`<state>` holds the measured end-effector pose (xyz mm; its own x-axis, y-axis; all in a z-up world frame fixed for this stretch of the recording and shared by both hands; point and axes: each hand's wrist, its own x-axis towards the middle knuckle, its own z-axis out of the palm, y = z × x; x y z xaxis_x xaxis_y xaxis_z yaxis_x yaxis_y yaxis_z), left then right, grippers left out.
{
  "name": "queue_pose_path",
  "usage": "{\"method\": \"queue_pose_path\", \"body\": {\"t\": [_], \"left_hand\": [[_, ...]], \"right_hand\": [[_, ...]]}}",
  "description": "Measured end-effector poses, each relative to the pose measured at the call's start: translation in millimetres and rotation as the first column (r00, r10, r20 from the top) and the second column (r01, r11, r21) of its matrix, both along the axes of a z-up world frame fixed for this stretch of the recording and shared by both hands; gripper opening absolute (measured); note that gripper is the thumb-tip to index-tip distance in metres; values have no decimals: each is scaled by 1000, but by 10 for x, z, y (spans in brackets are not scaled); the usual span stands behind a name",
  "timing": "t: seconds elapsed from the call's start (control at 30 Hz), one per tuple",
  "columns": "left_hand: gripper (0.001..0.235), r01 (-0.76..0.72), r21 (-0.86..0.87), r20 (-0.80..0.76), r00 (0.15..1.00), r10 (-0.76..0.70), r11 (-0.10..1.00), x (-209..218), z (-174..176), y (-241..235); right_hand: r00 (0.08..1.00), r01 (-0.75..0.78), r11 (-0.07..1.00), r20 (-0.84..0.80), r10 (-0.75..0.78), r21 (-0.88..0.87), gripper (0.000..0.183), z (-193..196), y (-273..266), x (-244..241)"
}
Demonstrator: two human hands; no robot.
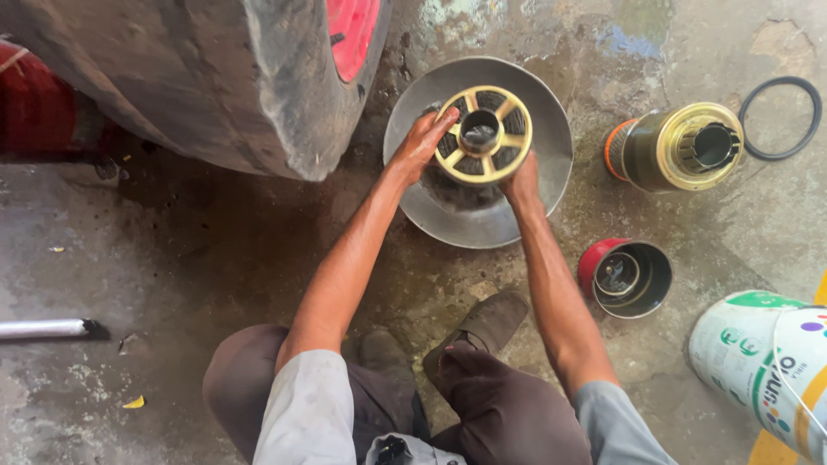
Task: The person scrubs a circular metal filter component with a cloth in a metal bowl filled with dark liquid. They rinse the filter by dipping it into the bowl and then place it on top of a larger cylindrical filter assembly. The person repeats this process with a second filter component, scrubbing and rinsing it before placing it aside.
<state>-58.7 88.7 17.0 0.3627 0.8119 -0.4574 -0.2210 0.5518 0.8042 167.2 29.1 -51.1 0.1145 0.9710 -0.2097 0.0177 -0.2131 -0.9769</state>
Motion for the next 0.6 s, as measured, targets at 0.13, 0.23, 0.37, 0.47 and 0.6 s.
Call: {"method": "queue_pose_path", "body": {"t": [0.13,0.23,0.37,0.47,0.6], "left_hand": [[51,-19,143,-53,998,26,990,4,12,18],[49,-40,113,-23,999,43,993,51,-21,-13],[47,-63,119,-41,997,69,991,107,-142,-21],[51,-78,98,-29,996,81,992,107,-187,-51],[56,-31,-160,-31,999,26,987,101,-78,-126]], "right_hand": [[665,-296,944,740,95,145,30,280,-134,49],[582,-371,892,813,7,258,37,208,-248,-217],[866,-186,927,500,-2,326,45,-29,-245,-280],[537,126,966,-803,-259,-227,41,-180,-132,-45],[356,26,964,-898,-257,-265,40,-306,-277,110]]}}
